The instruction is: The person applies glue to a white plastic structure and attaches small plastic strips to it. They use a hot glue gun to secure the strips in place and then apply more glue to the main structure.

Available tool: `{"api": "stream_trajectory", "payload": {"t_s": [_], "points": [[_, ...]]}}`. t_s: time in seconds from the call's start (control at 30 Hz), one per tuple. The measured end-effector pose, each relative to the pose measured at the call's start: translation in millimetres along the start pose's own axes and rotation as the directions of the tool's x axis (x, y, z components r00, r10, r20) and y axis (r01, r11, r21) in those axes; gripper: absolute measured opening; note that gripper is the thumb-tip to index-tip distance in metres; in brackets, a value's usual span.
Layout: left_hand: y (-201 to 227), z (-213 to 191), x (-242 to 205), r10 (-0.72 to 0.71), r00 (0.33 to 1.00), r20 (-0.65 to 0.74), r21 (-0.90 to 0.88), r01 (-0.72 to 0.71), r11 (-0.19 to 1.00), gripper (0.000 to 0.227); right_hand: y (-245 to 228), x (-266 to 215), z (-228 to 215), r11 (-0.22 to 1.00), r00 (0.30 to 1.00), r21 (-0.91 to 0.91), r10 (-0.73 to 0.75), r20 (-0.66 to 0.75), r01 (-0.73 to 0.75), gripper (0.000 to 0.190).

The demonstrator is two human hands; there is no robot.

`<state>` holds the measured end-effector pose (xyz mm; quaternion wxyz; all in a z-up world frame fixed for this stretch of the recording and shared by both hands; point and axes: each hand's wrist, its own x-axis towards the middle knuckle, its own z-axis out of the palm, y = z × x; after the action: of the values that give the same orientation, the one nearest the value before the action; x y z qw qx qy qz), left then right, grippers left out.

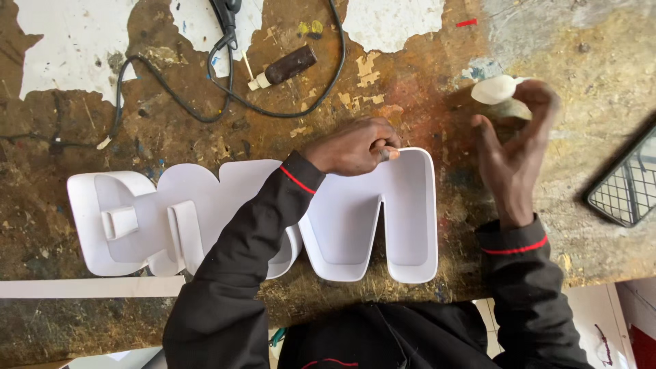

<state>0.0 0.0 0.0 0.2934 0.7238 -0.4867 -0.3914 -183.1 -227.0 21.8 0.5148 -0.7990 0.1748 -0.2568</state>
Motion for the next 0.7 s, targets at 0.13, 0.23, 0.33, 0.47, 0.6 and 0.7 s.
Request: {"api": "stream_trajectory", "payload": {"t_s": [0.13,0.23,0.33,0.47,0.6,0.7], "points": [[2,-2,3,0.02,1.0,0.002,-0.002,-0.02,1.0,0.021,8,7,14,0.996,0.994,0.055,-0.07,0.078,0.066,0.046],[10,-8,3,-0.069,0.997,0.043,0.114,0.064,0.991,0.031,16,-4,13,0.967,0.963,-0.118,-0.204,0.174,0.226,0.034],[5,-7,2,-0.031,0.999,0.018,-0.032,0.032,0.999,0.032,-5,-32,7,0.962,0.947,0.045,-0.275,0.169,0.271,0.039],[-1,-5,6,-0.023,0.999,0.025,-0.026,0.024,0.999,0.03,-30,-76,-9,0.956,0.955,-0.025,-0.291,0.061,0.293,0.033],[-11,-3,9,-0.036,0.998,0.06,-0.048,0.039,0.998,0.031,-38,-114,-13,0.971,0.975,-0.084,-0.221,0.023,0.222,0.033],[21,-16,-5,-0.05,0.997,0.067,-0.027,0.051,0.998,0.031,-46,-116,6,0.963,0.969,-0.114,-0.246,-0.01,0.244,0.031]]}}
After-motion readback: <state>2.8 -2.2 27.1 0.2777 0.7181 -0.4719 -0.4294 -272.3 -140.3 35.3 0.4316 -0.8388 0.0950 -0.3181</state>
